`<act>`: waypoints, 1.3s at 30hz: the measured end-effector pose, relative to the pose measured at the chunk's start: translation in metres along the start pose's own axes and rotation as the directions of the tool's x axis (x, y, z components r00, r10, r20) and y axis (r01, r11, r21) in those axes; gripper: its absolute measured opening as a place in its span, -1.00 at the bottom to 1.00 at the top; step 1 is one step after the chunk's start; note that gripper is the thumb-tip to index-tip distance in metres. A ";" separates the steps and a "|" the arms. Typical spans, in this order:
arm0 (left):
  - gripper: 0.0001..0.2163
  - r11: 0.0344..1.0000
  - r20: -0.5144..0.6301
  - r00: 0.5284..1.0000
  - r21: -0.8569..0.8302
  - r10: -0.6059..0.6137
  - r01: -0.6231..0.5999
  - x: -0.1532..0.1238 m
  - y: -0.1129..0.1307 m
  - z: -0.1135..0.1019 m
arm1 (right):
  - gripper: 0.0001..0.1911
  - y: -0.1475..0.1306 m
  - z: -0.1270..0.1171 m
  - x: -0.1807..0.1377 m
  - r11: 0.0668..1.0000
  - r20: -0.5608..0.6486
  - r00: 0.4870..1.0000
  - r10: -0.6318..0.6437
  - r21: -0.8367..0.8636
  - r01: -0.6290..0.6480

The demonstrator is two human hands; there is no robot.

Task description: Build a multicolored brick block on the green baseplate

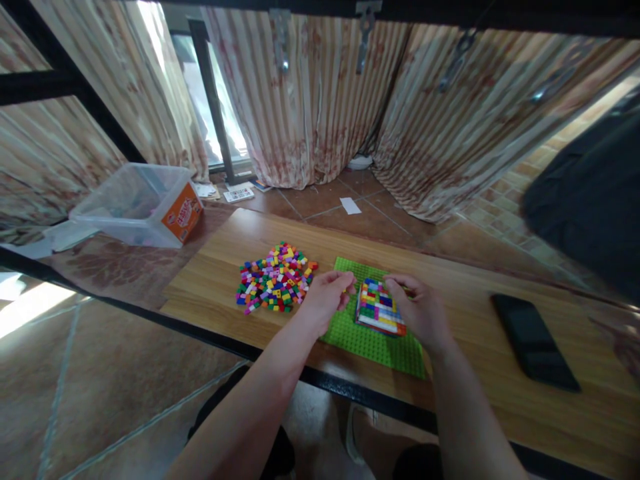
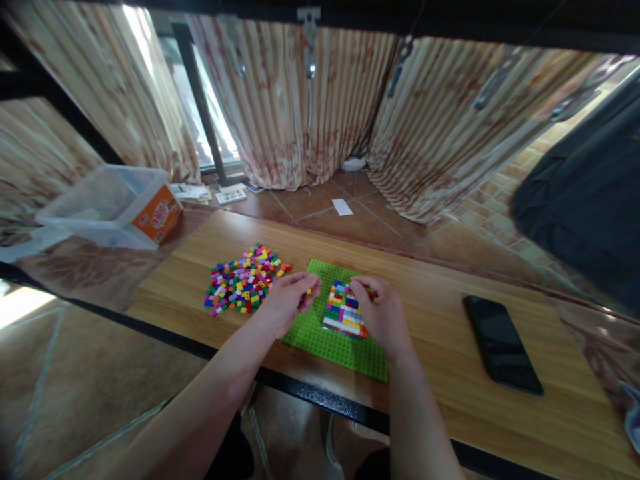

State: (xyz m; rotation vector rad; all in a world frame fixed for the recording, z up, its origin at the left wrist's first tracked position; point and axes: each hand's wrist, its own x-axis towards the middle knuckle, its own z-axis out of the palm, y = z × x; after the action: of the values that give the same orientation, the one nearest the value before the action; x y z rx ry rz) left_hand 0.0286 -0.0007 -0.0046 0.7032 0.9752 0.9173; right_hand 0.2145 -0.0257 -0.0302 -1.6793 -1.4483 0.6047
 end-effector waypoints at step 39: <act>-0.91 0.997 -0.021 1.000 -0.070 -0.017 0.016 -0.001 -0.002 0.003 | -0.57 -0.007 0.007 0.004 0.982 0.098 0.989 0.107 0.145 -0.120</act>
State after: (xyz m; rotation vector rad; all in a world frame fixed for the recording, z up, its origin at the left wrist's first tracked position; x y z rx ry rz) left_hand 0.0313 -0.0025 -0.0047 0.6266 0.9624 0.9420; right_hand 0.2058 -0.0202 -0.0279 -1.6417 -1.3401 0.8414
